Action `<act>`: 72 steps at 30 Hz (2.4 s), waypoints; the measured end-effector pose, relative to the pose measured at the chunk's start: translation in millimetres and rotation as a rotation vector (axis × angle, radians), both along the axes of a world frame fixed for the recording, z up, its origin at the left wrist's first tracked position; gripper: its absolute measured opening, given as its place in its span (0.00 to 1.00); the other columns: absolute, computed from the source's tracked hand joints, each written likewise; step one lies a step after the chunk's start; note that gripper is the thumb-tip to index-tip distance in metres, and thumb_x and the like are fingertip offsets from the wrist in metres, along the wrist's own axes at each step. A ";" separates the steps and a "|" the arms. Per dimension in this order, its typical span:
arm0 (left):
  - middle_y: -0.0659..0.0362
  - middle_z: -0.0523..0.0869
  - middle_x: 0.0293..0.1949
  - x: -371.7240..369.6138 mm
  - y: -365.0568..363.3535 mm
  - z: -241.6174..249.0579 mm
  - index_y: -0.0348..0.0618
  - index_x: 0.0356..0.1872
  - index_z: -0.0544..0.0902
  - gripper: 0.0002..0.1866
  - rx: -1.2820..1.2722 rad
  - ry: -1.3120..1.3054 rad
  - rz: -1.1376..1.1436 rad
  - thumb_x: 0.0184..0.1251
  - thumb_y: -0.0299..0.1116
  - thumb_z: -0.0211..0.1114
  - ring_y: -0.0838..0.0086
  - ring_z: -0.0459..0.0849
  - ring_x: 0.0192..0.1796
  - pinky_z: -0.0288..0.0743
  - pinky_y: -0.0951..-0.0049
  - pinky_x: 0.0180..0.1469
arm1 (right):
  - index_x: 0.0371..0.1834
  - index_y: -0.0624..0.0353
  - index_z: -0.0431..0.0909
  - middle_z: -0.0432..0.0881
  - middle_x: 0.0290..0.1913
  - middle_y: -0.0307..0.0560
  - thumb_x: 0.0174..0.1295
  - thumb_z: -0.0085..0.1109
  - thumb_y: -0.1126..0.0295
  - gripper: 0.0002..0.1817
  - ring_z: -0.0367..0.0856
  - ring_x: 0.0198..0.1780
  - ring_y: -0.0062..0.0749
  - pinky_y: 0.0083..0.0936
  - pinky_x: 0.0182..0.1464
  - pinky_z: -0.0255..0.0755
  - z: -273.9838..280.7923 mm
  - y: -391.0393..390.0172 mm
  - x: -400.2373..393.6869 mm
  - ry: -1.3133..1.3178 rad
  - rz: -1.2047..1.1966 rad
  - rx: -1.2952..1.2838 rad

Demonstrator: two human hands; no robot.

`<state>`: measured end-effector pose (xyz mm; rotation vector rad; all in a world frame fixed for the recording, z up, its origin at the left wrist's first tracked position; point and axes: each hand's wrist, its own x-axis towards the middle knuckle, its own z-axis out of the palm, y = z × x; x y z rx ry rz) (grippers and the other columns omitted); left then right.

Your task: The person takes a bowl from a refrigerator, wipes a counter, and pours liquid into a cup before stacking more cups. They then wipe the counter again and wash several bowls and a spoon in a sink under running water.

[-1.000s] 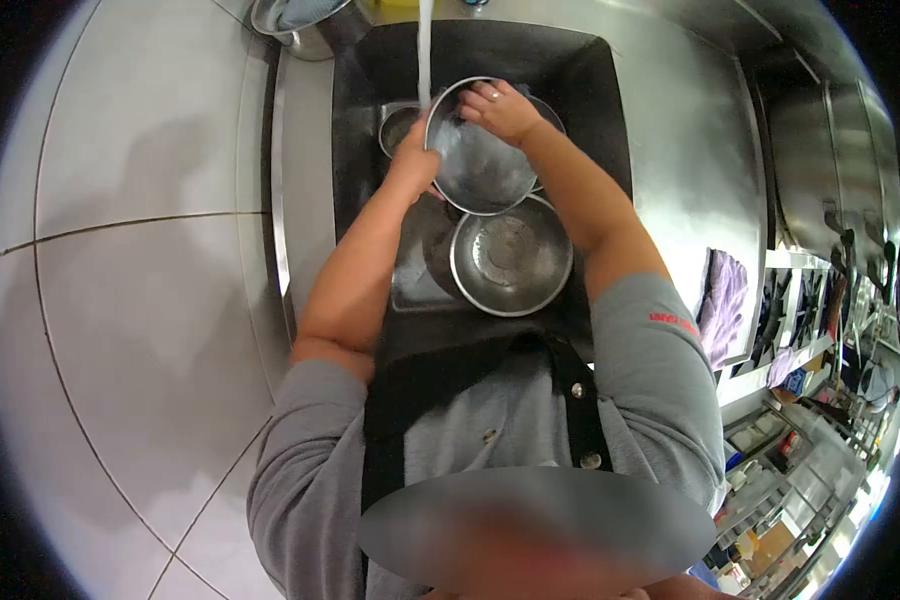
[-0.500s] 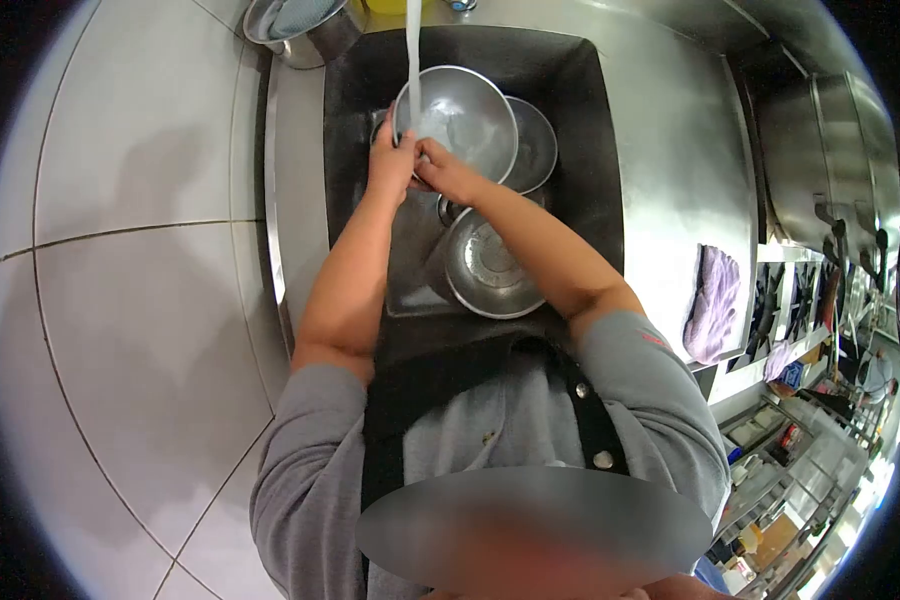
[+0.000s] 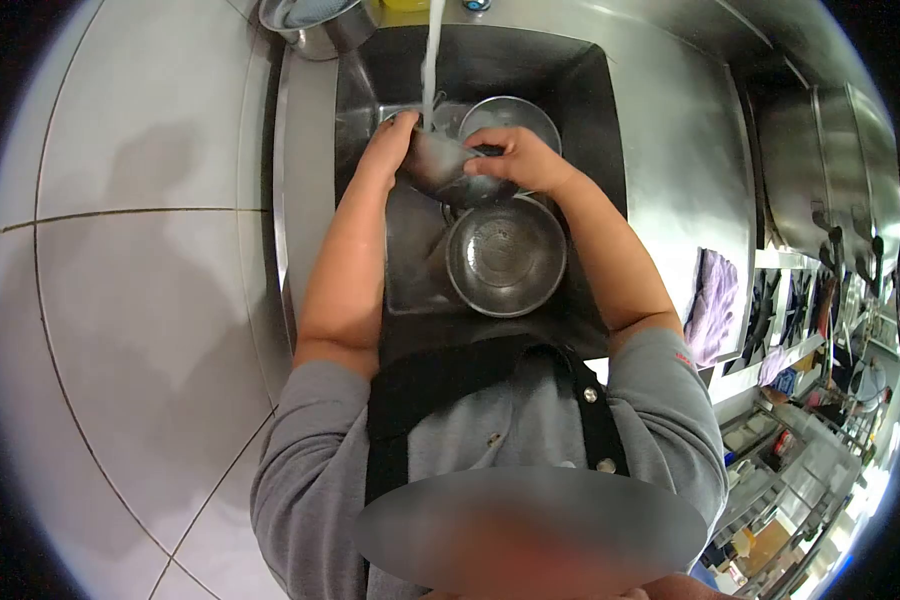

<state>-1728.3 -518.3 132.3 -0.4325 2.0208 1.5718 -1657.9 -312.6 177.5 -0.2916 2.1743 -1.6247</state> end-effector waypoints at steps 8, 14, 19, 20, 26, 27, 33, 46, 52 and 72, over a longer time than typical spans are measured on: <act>0.48 0.66 0.66 -0.7 -4.3 -5.2 0.45 0.67 0.64 0.43 -0.040 0.131 -0.191 0.61 0.68 0.51 0.57 0.64 0.68 0.60 0.55 0.64 | 0.42 0.61 0.81 0.83 0.36 0.42 0.63 0.59 0.59 0.15 0.80 0.36 0.28 0.25 0.40 0.73 -74.2 17.3 -8.0 -0.369 -0.733 -0.619; 0.49 0.59 0.70 16.4 11.0 8.5 0.49 0.72 0.54 0.50 0.299 -0.275 -0.249 0.56 0.72 0.54 0.53 0.61 0.69 0.62 0.47 0.63 | 0.38 0.59 0.82 0.83 0.30 0.47 0.60 0.59 0.59 0.14 0.79 0.30 0.27 0.28 0.35 0.72 -55.1 -4.0 22.8 0.077 -0.466 0.227; 0.53 0.75 0.55 41.0 27.4 -22.8 0.43 0.65 0.64 0.33 0.474 0.006 0.015 0.55 0.28 0.60 0.61 0.75 0.54 0.73 0.59 0.53 | 0.49 0.51 0.77 0.80 0.46 0.52 0.61 0.55 0.58 0.16 0.80 0.46 0.51 0.41 0.49 0.73 -35.5 -61.8 61.9 0.345 -0.147 0.632; 0.53 0.76 0.53 36.8 25.8 -25.1 0.42 0.65 0.66 0.33 0.524 0.061 0.083 0.52 0.23 0.55 0.64 0.76 0.53 0.72 0.63 0.53 | 0.50 0.50 0.77 0.79 0.48 0.51 0.61 0.55 0.58 0.16 0.79 0.48 0.49 0.42 0.49 0.72 -39.3 -59.0 61.5 0.419 -0.138 0.539; 0.57 0.80 0.50 37.0 28.8 1.6 0.41 0.60 0.75 0.36 0.610 0.186 0.329 0.43 0.11 0.43 0.72 0.79 0.48 0.73 0.74 0.48 | 0.52 0.47 0.78 0.77 0.52 0.44 0.57 0.57 0.61 0.19 0.76 0.52 0.42 0.42 0.51 0.70 -30.8 4.4 47.6 0.498 0.079 0.997; 0.57 0.80 0.50 37.5 31.0 2.0 0.41 0.60 0.75 0.36 0.613 0.180 0.325 0.43 0.10 0.43 0.72 0.79 0.47 0.73 0.75 0.47 | 0.50 0.47 0.80 0.77 0.52 0.42 0.55 0.57 0.62 0.18 0.76 0.51 0.43 0.41 0.51 0.71 -34.4 15.7 38.5 0.582 0.068 1.167; 0.58 0.81 0.48 35.6 31.4 -12.1 0.43 0.60 0.75 0.37 0.553 0.106 0.286 0.43 0.10 0.43 0.74 0.80 0.43 0.73 0.78 0.42 | 0.37 0.50 0.81 0.77 0.42 0.41 0.48 0.62 0.67 0.11 0.76 0.48 0.48 0.39 0.48 0.76 -66.6 -28.6 30.3 0.570 -0.070 0.808; 0.58 0.82 0.44 39.3 35.8 -11.3 0.43 0.58 0.76 0.37 0.616 0.026 0.323 0.42 0.09 0.42 0.71 0.80 0.41 0.73 0.76 0.40 | 0.33 0.46 0.80 0.76 0.38 0.34 0.50 0.59 0.64 0.07 0.74 0.49 0.35 0.36 0.42 0.74 -67.3 -28.2 -21.2 0.802 -0.160 1.158; 0.56 0.80 0.52 18.2 21.1 -7.8 0.43 0.59 0.77 0.35 0.540 0.273 0.332 0.47 0.09 0.43 0.72 0.79 0.52 0.71 0.77 0.52 | 0.39 0.46 0.79 0.77 0.44 0.37 0.57 0.52 0.65 0.09 0.73 0.50 0.35 0.35 0.45 0.65 -74.4 -8.7 -40.4 0.756 -0.332 1.360; 0.54 0.73 0.62 15.0 13.3 -8.4 0.54 0.68 0.67 0.26 0.313 0.038 0.047 0.67 0.31 0.55 0.65 0.77 0.55 0.69 0.66 0.57 | 0.54 0.57 0.76 0.82 0.46 0.55 0.57 0.61 0.64 0.21 0.80 0.49 0.47 0.35 0.52 0.72 -4.2 -11.0 66.3 0.172 0.064 0.548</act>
